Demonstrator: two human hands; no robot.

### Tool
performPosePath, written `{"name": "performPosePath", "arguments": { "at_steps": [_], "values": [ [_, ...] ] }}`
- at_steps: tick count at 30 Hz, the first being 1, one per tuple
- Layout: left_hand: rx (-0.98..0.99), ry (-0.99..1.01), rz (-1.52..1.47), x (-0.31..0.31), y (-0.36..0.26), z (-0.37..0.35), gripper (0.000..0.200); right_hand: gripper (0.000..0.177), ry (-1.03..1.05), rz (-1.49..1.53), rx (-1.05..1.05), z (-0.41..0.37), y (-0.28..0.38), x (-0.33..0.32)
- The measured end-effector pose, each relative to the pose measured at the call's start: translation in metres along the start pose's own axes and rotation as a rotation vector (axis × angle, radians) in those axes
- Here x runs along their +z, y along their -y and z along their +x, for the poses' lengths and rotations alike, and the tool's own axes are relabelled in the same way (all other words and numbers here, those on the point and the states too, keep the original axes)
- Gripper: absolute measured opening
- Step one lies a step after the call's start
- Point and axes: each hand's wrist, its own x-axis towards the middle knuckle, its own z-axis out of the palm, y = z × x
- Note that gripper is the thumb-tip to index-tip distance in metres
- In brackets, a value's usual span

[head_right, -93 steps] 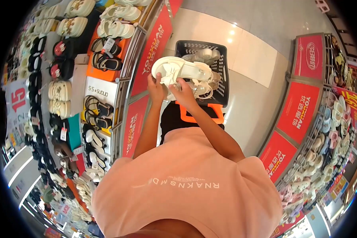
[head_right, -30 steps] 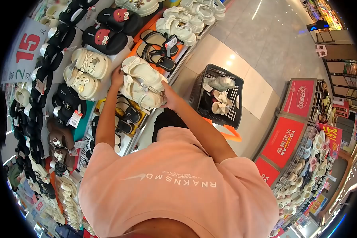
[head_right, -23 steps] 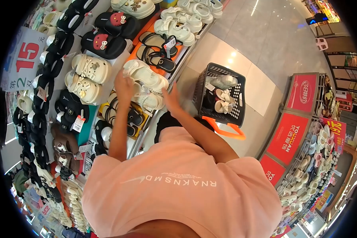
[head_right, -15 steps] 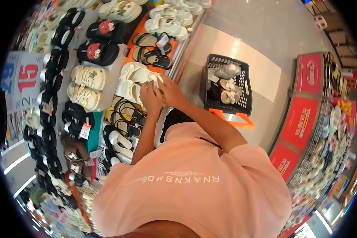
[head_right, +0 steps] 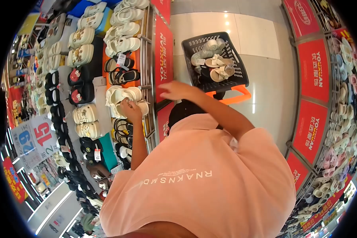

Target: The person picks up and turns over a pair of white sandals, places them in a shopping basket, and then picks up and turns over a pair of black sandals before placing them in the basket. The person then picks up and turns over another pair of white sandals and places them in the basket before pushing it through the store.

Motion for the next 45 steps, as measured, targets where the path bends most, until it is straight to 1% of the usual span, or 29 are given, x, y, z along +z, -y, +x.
{"name": "performPosePath", "arguments": {
  "at_steps": [1, 2, 3, 4, 5, 6, 7, 8, 9, 10, 11, 12, 13, 14, 15, 16, 17, 19, 20, 23, 26, 29, 30, 34, 36, 39, 42, 45],
  "values": [
    [0.048, -0.07, 0.13, -0.003, -0.012, 0.002, 0.033, 0.057, -0.128, -0.015, 0.069, -0.04, -0.005, -0.031],
    [0.1, -0.143, 0.257, -0.008, -0.032, 0.006, 0.035, 0.054, -0.147, -0.154, 0.25, -0.081, -0.017, -0.051],
    [0.155, -0.218, 0.38, -0.01, -0.047, 0.007, 0.036, 0.053, -0.268, -0.352, 0.244, -0.12, -0.04, -0.057],
    [0.255, -0.277, 0.505, -0.008, -0.059, 0.004, 0.045, 0.053, -0.23, -0.473, 0.292, -0.164, -0.067, -0.064],
    [0.297, -0.25, 0.426, 0.001, -0.074, 0.001, 0.046, 0.052, -0.133, -0.55, 0.396, -0.199, -0.086, -0.069],
    [0.333, -0.225, 0.351, 0.011, -0.089, -0.003, 0.047, 0.048, -0.098, -0.341, 0.573, -0.226, -0.089, -0.077],
    [0.363, -0.203, 0.276, 0.021, -0.11, -0.008, 0.048, 0.044, -0.087, -0.353, 0.61, -0.238, -0.095, -0.078],
    [0.382, -0.022, 0.098, 0.034, -0.135, -0.016, 0.05, 0.042, -0.076, -0.37, 0.652, -0.252, -0.103, -0.079],
    [0.378, 0.12, -0.017, 0.054, -0.16, -0.028, 0.048, 0.042, -0.069, -0.387, 0.705, -0.267, -0.115, -0.08],
    [0.395, 0.349, -0.095, 0.072, -0.193, -0.041, 0.055, 0.04, -0.33, -0.477, 0.614, -0.269, -0.128, -0.065],
    [0.541, 0.572, -0.07, 0.088, -0.227, -0.051, 0.057, 0.035, -0.448, -0.438, 0.579, -0.267, -0.121, -0.069],
    [0.693, 0.801, -0.036, 0.104, -0.258, -0.064, 0.06, 0.033, -0.468, -0.418, 0.631, -0.261, -0.122, -0.069],
    [0.705, 1.01, -0.076, 0.131, -0.268, -0.084, 0.059, 0.031, -0.489, -0.391, 0.683, -0.257, -0.125, -0.067],
    [0.666, 1.165, -0.196, 0.159, -0.27, -0.109, 0.052, 0.03, -0.488, -0.36, 0.691, -0.256, -0.125, -0.062],
    [0.587, 1.434, -0.189, 0.178, -0.283, -0.126, 0.051, 0.029, -0.489, -0.337, 0.694, -0.256, -0.127, -0.062],
    [0.684, 1.426, -0.052, 0.18, -0.304, -0.143, 0.043, 0.028, -0.488, -0.324, 0.692, -0.257, -0.129, -0.066],
    [0.665, 1.425, 0.032, 0.187, -0.312, -0.153, 0.04, 0.028, -0.496, -0.317, 0.675, -0.26, -0.13, -0.071],
    [0.613, 1.418, 0.197, 0.203, -0.31, -0.171, 0.035, 0.027, -0.499, -0.303, 0.638, -0.267, -0.125, -0.076],
    [0.587, 1.418, 0.098, 0.21, -0.303, -0.17, 0.03, 0.027, -0.513, -0.315, 0.627, -0.266, -0.125, -0.077],
    [0.629, 1.371, 0.188, 0.213, -0.31, -0.158, 0.027, 0.028, -0.572, -0.307, 0.62, -0.252, -0.132, -0.081],
    [0.669, 1.273, 0.175, 0.216, -0.317, -0.148, 0.027, 0.029, -0.515, -0.277, 0.666, -0.24, -0.133, -0.094],
    [0.68, 1.248, 0.266, 0.223, -0.322, -0.124, 0.026, 0.029, -0.429, -0.232, 0.726, -0.219, -0.135, -0.115],
    [0.666, 1.271, 0.333, 0.221, -0.337, -0.112, 0.026, 0.03, -0.389, -0.217, 0.749, -0.21, -0.136, -0.121],
    [0.698, 1.188, 0.268, 0.24, -0.329, -0.082, 0.026, 0.032, -0.336, -0.239, 0.729, -0.18, -0.15, -0.14],
    [0.7, 1.199, 0.232, 0.248, -0.329, -0.069, 0.027, 0.033, -0.334, -0.239, 0.703, -0.172, -0.154, -0.145],
    [0.714, 1.219, 0.207, 0.257, -0.332, -0.042, 0.028, 0.034, -0.371, -0.234, 0.759, -0.147, -0.163, -0.156],
    [0.727, 1.254, 0.22, 0.262, -0.343, -0.019, 0.029, 0.036, -0.293, -0.206, 0.816, -0.133, -0.163, -0.174],
    [0.713, 1.292, 0.239, 0.277, -0.333, -0.005, 0.031, 0.037, -0.284, -0.241, 0.847, -0.116, -0.165, -0.186]
  ]
}}
